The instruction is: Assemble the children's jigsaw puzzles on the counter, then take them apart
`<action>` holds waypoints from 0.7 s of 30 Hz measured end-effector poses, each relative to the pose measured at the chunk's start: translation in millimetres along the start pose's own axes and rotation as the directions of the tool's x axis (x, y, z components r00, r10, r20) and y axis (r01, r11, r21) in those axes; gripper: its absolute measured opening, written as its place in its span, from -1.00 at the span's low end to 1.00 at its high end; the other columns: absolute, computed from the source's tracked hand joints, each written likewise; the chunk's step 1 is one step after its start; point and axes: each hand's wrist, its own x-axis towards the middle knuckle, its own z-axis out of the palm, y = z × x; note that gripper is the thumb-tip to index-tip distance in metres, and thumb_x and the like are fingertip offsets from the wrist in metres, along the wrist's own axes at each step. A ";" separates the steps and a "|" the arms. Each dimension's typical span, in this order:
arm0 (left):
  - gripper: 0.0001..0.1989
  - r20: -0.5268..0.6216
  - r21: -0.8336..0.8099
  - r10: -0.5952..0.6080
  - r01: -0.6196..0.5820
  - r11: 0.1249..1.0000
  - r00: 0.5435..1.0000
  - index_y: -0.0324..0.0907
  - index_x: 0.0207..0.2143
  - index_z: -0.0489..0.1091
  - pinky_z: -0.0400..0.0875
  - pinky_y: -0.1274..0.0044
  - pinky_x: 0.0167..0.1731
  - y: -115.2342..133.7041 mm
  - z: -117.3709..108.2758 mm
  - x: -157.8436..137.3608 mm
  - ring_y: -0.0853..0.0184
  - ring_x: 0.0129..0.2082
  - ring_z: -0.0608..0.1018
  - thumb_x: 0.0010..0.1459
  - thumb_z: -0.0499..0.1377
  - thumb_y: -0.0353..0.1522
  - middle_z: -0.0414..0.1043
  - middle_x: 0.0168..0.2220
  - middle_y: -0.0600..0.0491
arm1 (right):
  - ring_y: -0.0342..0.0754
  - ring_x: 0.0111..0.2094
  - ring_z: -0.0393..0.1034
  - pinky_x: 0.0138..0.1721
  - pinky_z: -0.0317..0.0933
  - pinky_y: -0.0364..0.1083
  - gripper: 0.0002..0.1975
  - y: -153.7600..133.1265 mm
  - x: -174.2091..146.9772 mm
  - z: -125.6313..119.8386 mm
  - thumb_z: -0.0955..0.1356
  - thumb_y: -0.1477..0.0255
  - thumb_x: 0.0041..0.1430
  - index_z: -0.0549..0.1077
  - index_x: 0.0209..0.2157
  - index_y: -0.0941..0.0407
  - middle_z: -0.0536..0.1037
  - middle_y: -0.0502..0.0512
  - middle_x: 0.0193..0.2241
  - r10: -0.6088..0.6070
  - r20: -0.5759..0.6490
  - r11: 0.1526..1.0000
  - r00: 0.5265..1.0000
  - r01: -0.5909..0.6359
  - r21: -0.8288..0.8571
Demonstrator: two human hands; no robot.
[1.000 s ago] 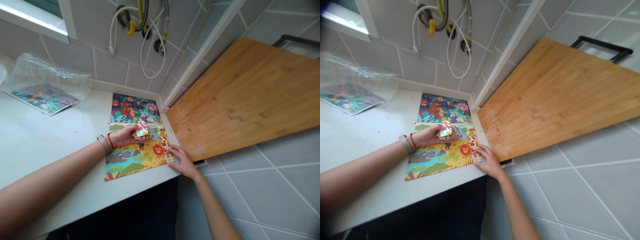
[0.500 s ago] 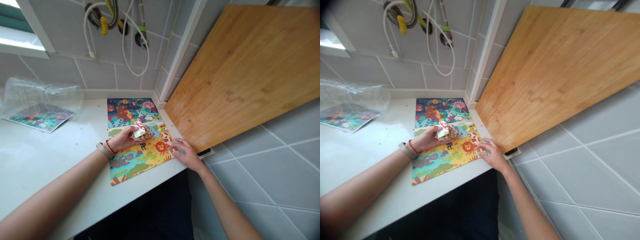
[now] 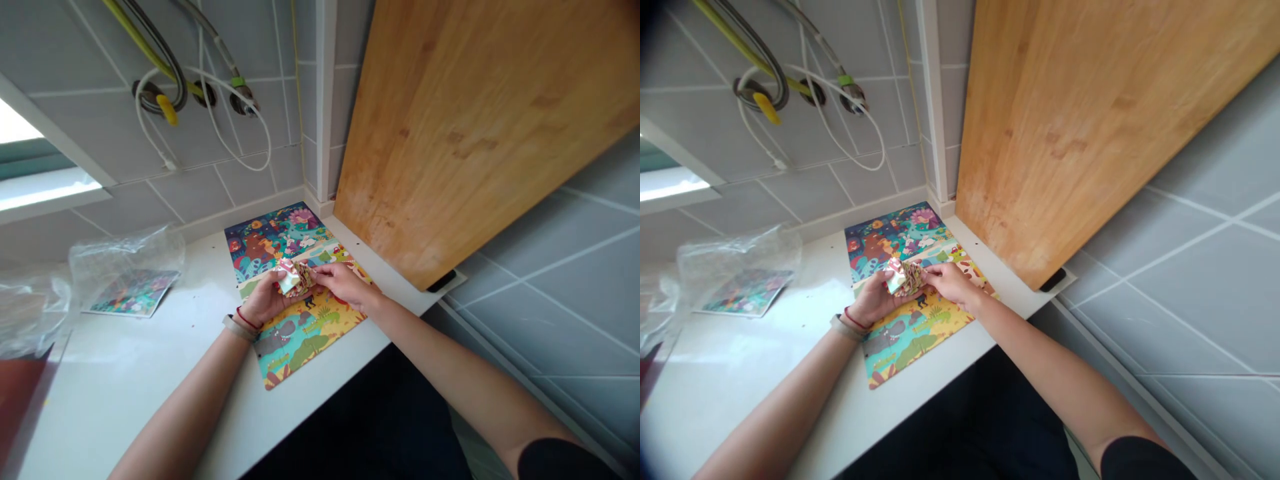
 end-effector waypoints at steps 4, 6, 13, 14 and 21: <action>-0.40 -0.013 -0.007 -0.006 0.006 1.000 1.000 -0.28 0.25 0.30 0.36 0.05 0.20 0.1 2.1 0.8 -0.03 0.14 0.55 0.15 0.23 -0.37 0.57 0.05 -0.19 | -0.17 -0.45 0.42 -0.59 0.11 -0.27 -0.87 3.7 0.5 -3.0 0.45 0.37 0.23 0.62 -0.33 0.14 0.61 0.03 -0.45 0.120 -0.092 0.987 0.988 -0.109 0.121; -0.39 -0.026 -0.009 0.003 -0.004 1.000 1.000 -0.28 0.26 0.30 0.37 0.06 0.20 0.6 2.6 0.5 -0.03 0.13 0.55 0.15 0.23 -0.37 0.58 0.04 -0.19 | -0.17 -0.47 0.42 -0.62 0.11 -0.28 -0.87 6.3 0.0 -7.1 0.48 0.38 0.19 0.59 -0.40 0.14 0.58 0.02 -0.49 0.125 -0.132 0.983 0.983 -0.104 0.153; -0.37 0.011 -0.024 -0.007 0.007 1.000 1.000 -0.24 0.34 0.21 0.37 0.09 0.20 1.4 -0.2 -1.0 -0.03 0.16 0.53 0.23 0.17 -0.34 0.52 0.13 -0.21 | -0.22 -0.52 0.38 -0.60 0.16 -0.29 -0.83 10.5 -17.0 -47.4 0.48 0.52 0.11 0.59 -0.21 0.15 0.56 -0.03 -0.48 -0.008 -0.169 0.997 0.986 0.020 0.070; -0.37 0.012 -0.030 -0.006 0.006 1.000 1.000 -0.24 0.35 0.20 0.36 0.10 0.21 1.4 -0.3 -1.1 -0.03 0.18 0.51 0.24 0.17 -0.34 0.51 0.14 -0.22 | -0.22 -0.52 0.37 -0.59 0.17 -0.29 -0.83 11.3 -21.4 -55.4 0.48 0.50 0.11 0.60 -0.20 0.15 0.57 -0.02 -0.47 -0.029 -0.136 0.999 0.990 0.032 0.017; -0.40 0.017 -0.054 -0.001 0.002 0.999 1.000 -0.19 0.33 0.23 0.31 0.09 0.24 1.8 0.5 -1.5 -0.05 0.24 0.45 0.25 0.19 -0.33 0.52 0.13 -0.19 | -0.14 -0.46 0.51 -0.38 0.46 -0.12 -0.77 24.2 -46.1 -89.9 0.53 0.37 0.09 0.58 -0.20 0.14 0.59 0.05 -0.32 -0.012 0.005 0.991 1.000 0.013 -0.131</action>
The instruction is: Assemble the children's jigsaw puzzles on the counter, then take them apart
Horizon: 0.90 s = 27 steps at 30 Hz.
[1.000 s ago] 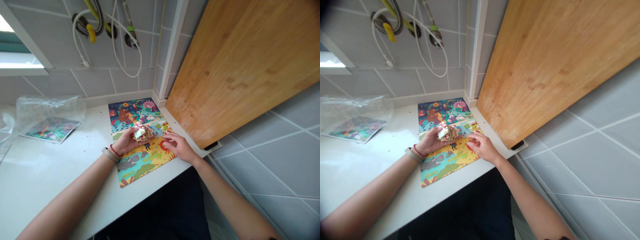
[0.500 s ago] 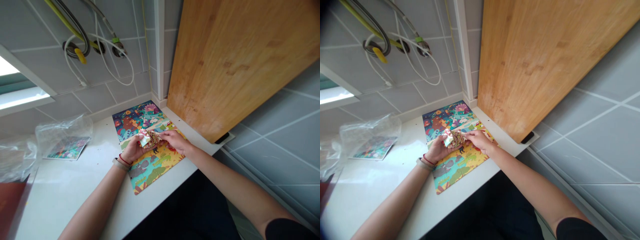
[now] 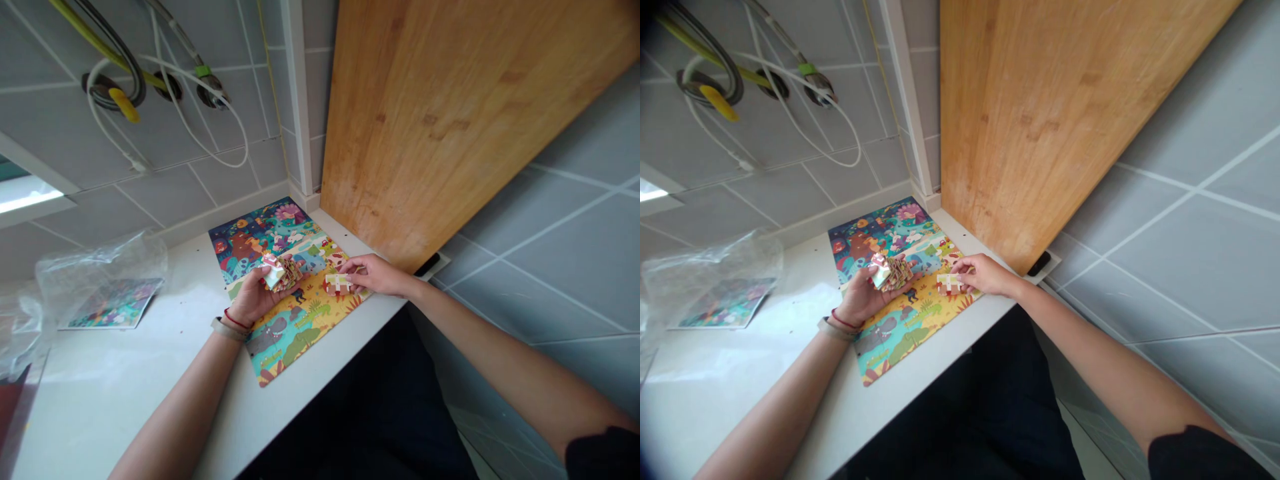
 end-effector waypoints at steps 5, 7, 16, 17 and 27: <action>-0.39 -0.006 -0.002 0.001 -0.001 1.000 1.000 -0.18 0.32 0.25 0.30 0.07 0.25 0.2 0.0 0.1 -0.05 0.22 0.48 0.22 0.20 -0.33 0.54 0.11 -0.15 | -0.14 -0.41 0.57 -0.33 0.52 -0.13 -0.33 5.5 -12.8 -0.1 0.49 0.50 0.09 0.38 0.24 -0.05 0.47 -0.10 -0.35 0.034 -0.036 0.996 0.999 -0.031 0.086; -0.37 -0.003 0.001 -0.005 0.005 1.000 1.000 -0.19 0.32 0.24 0.30 0.08 0.25 0.3 0.1 0.2 -0.05 0.22 0.47 0.21 0.21 -0.33 0.53 0.13 -0.17 | -0.14 -0.37 0.58 -0.28 0.53 -0.13 -0.28 4.8 -17.9 0.0 0.48 0.53 0.09 0.35 0.28 -0.08 0.44 -0.13 -0.37 0.062 -0.034 0.992 0.997 -0.058 0.112; -0.34 0.006 0.013 -0.019 0.019 1.000 1.000 -0.20 0.36 0.18 0.27 0.05 0.26 0.8 1.1 0.3 -0.08 0.24 0.44 0.23 0.18 -0.33 0.48 0.18 -0.21 | -0.03 -0.31 0.62 -0.35 0.52 -0.13 -0.57 6.8 -33.8 0.6 0.57 0.32 0.02 0.55 -0.07 0.15 0.59 0.07 -0.30 0.070 -0.178 0.993 0.981 -0.050 0.109; -0.34 0.004 0.016 -0.021 0.021 1.000 1.000 -0.21 0.36 0.18 0.27 0.05 0.26 0.8 1.4 0.3 -0.08 0.25 0.44 0.23 0.18 -0.32 0.48 0.18 -0.22 | -0.02 -0.31 0.62 -0.37 0.51 -0.14 -0.59 10.5 -37.1 5.6 0.57 0.27 0.01 0.57 -0.13 0.16 0.62 0.10 -0.32 0.057 -0.203 0.996 0.978 -0.042 0.080; -0.33 -0.015 0.029 -0.014 0.014 0.999 1.000 -0.20 0.34 0.20 0.28 0.04 0.25 0.8 4.1 -0.5 -0.09 0.26 0.42 0.20 0.21 -0.32 0.49 0.17 -0.23 | 0.02 -0.39 0.58 -0.28 0.50 -0.04 -0.88 52.0 -73.4 80.9 0.46 0.34 0.22 0.63 -0.24 0.07 0.67 0.12 -0.39 -0.332 -0.445 0.916 0.832 0.172 -0.363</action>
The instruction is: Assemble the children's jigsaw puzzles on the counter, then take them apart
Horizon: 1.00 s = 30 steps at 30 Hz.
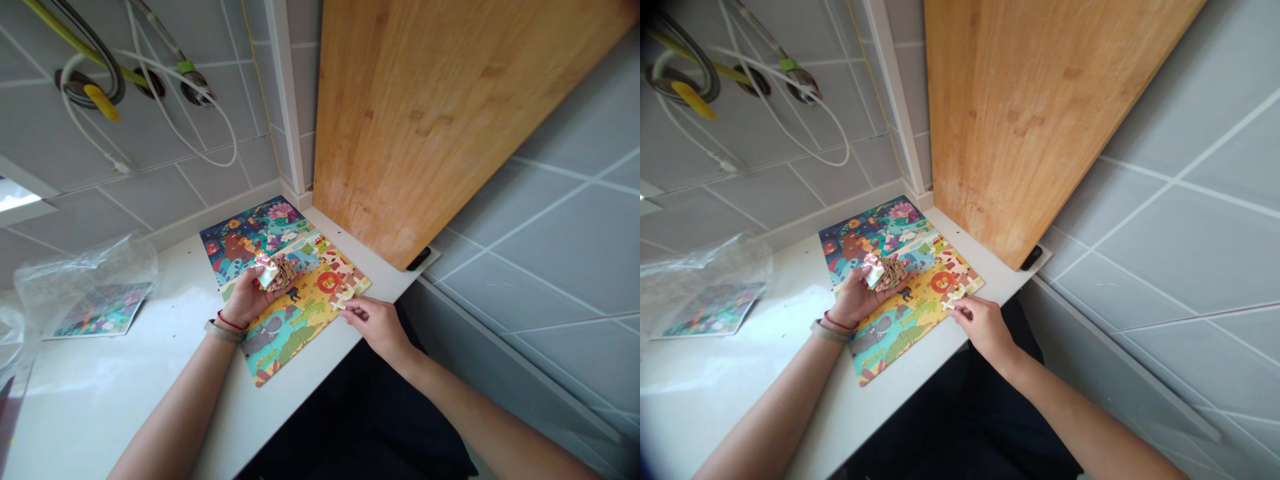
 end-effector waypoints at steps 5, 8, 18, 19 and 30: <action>-0.33 -0.022 0.010 0.017 -0.017 1.000 1.000 -0.18 0.34 0.22 0.27 0.06 0.27 -0.5 0.7 -0.5 -0.07 0.23 0.45 0.19 0.23 -0.33 0.53 0.12 -0.19 | 0.00 -0.32 0.56 -0.23 0.47 -0.06 -0.88 0.3 -3.7 9.7 0.37 0.40 0.35 0.59 -0.23 0.05 0.63 0.12 -0.34 -0.249 -0.011 0.956 0.968 0.244 -0.162; -0.34 -0.022 0.011 0.023 -0.022 1.000 1.000 -0.17 0.33 0.23 0.26 0.07 0.27 -0.6 1.4 -0.7 -0.06 0.23 0.46 0.19 0.23 -0.32 0.53 0.12 -0.18 | 0.00 -0.28 0.56 -0.18 0.46 -0.05 -0.85 0.1 -3.5 9.7 0.33 0.46 0.39 0.57 -0.20 0.07 0.61 0.14 -0.31 -0.323 0.032 0.917 0.946 0.321 -0.237; -0.35 -0.079 0.012 0.023 -0.022 1.000 0.997 -0.24 0.28 0.27 0.34 0.06 0.22 0.0 7.9 -2.3 -0.10 0.21 0.48 0.14 0.26 -0.34 0.54 0.09 -0.21 | -0.03 -0.29 0.54 -0.20 0.45 -0.08 -0.80 2.4 -4.0 2.7 0.30 0.54 0.38 0.57 -0.24 0.09 0.61 0.12 -0.33 -0.379 0.099 0.837 0.920 0.387 -0.387; -0.35 -0.081 0.011 0.023 -0.022 1.000 0.996 -0.23 0.29 0.27 0.34 0.06 0.22 0.1 8.7 -2.6 -0.09 0.22 0.47 0.14 0.25 -0.34 0.54 0.10 -0.21 | -0.03 -0.29 0.54 -0.21 0.44 -0.08 -0.80 2.5 -4.0 2.6 0.30 0.54 0.38 0.57 -0.25 0.09 0.61 0.12 -0.34 -0.376 0.093 0.837 0.922 0.381 -0.393; -0.39 -0.100 0.046 0.048 -0.043 0.998 0.994 -0.22 0.26 0.32 0.31 0.05 0.23 0.0 10.0 -2.3 -0.09 0.23 0.46 0.16 0.25 -0.33 0.52 0.12 -0.22 | -0.05 -0.38 0.52 -0.31 0.40 -0.10 -0.78 -1.2 -3.0 7.7 0.30 0.55 0.35 0.54 -0.35 0.08 0.60 0.10 -0.42 -0.360 -0.008 0.858 0.933 0.328 -0.396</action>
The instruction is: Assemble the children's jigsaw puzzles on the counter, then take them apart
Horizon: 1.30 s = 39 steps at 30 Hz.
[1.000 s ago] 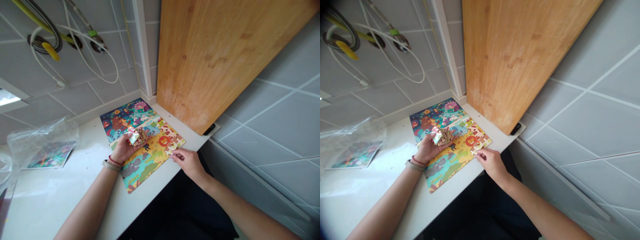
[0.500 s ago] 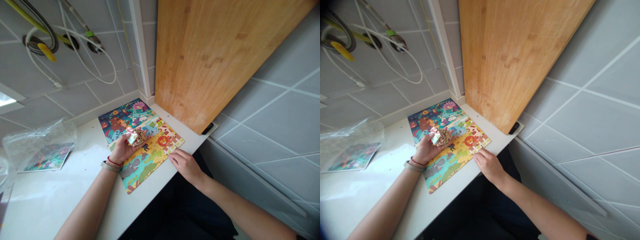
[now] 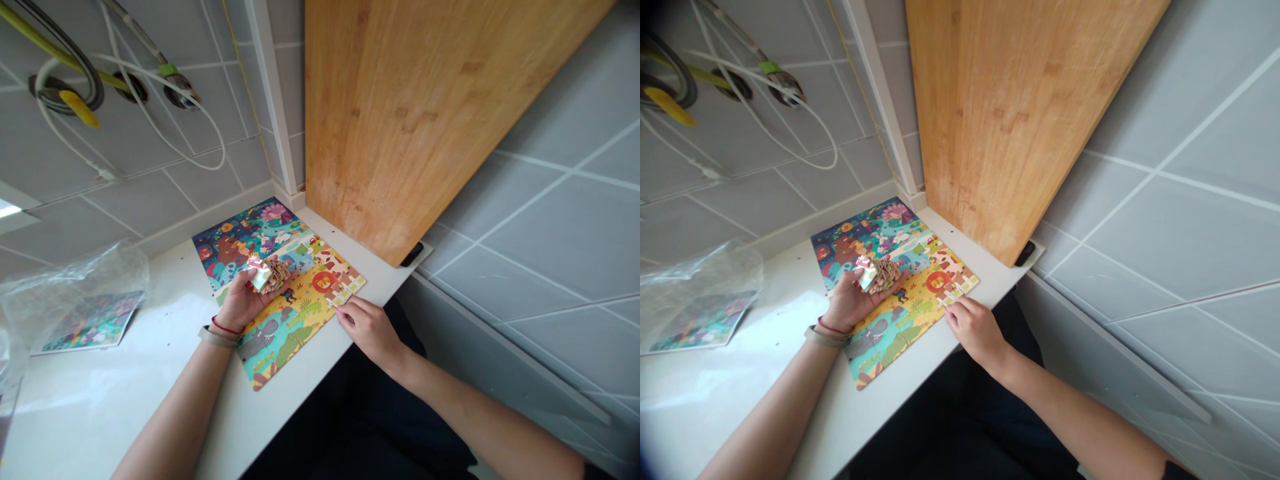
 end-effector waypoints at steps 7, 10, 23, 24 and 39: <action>-0.39 -0.018 -0.005 0.011 -0.011 1.000 1.000 -0.22 0.26 0.32 0.33 0.04 0.22 0.0 2.4 -0.5 -0.09 0.23 0.46 0.16 0.24 -0.33 0.55 0.08 -0.20 | -0.05 -0.40 0.50 -0.33 0.37 -0.11 -0.78 -2.8 0.0 0.9 0.31 0.56 0.33 0.51 -0.38 0.08 0.57 0.09 -0.44 0.029 -0.027 0.999 0.999 -0.029 0.014; -0.39 -0.029 0.000 0.017 -0.017 1.000 0.999 -0.21 0.26 0.32 0.33 0.03 0.22 -0.3 3.3 -0.7 -0.09 0.23 0.46 0.16 0.23 -0.33 0.55 0.08 -0.19 | -0.05 -0.39 0.49 -0.32 0.37 -0.10 -0.79 -2.5 -0.2 2.4 0.32 0.57 0.32 0.52 -0.38 0.08 0.57 0.08 -0.44 0.051 0.003 0.998 0.999 -0.051 0.022; -0.41 -0.012 0.028 0.002 -0.001 1.000 1.000 -0.23 0.24 0.33 0.35 0.06 0.22 0.0 2.5 -0.6 -0.08 0.21 0.48 0.15 0.24 -0.31 0.54 0.09 -0.21 | 0.15 0.00 0.47 0.06 0.41 0.15 -0.79 8.4 9.0 -21.7 0.39 0.45 0.30 0.58 -0.04 0.06 0.58 0.22 -0.08 0.018 -0.039 1.000 0.999 -0.019 -0.023; -0.41 -0.009 0.025 0.001 -0.001 1.000 1.000 -0.22 0.24 0.33 0.35 0.06 0.22 0.0 2.4 -0.6 -0.08 0.21 0.48 0.16 0.24 -0.31 0.55 0.09 -0.21 | 0.20 0.10 0.42 0.14 0.36 0.21 -0.73 13.0 8.9 -24.4 0.42 0.41 0.29 0.57 0.01 0.06 0.55 0.25 0.02 0.000 -0.027 0.999 1.000 -0.001 -0.040; -0.44 0.045 -0.056 -0.008 0.010 0.998 0.999 -0.19 0.24 0.32 0.29 0.04 0.25 0.0 -3.9 1.4 -0.07 0.24 0.45 0.19 0.24 -0.34 0.56 0.08 -0.17 | 0.16 0.26 0.35 0.30 0.28 0.20 -0.69 35.5 -3.3 -23.7 0.35 0.46 0.35 0.57 0.08 0.12 0.50 0.25 0.19 -0.064 0.080 0.997 0.995 0.067 -0.042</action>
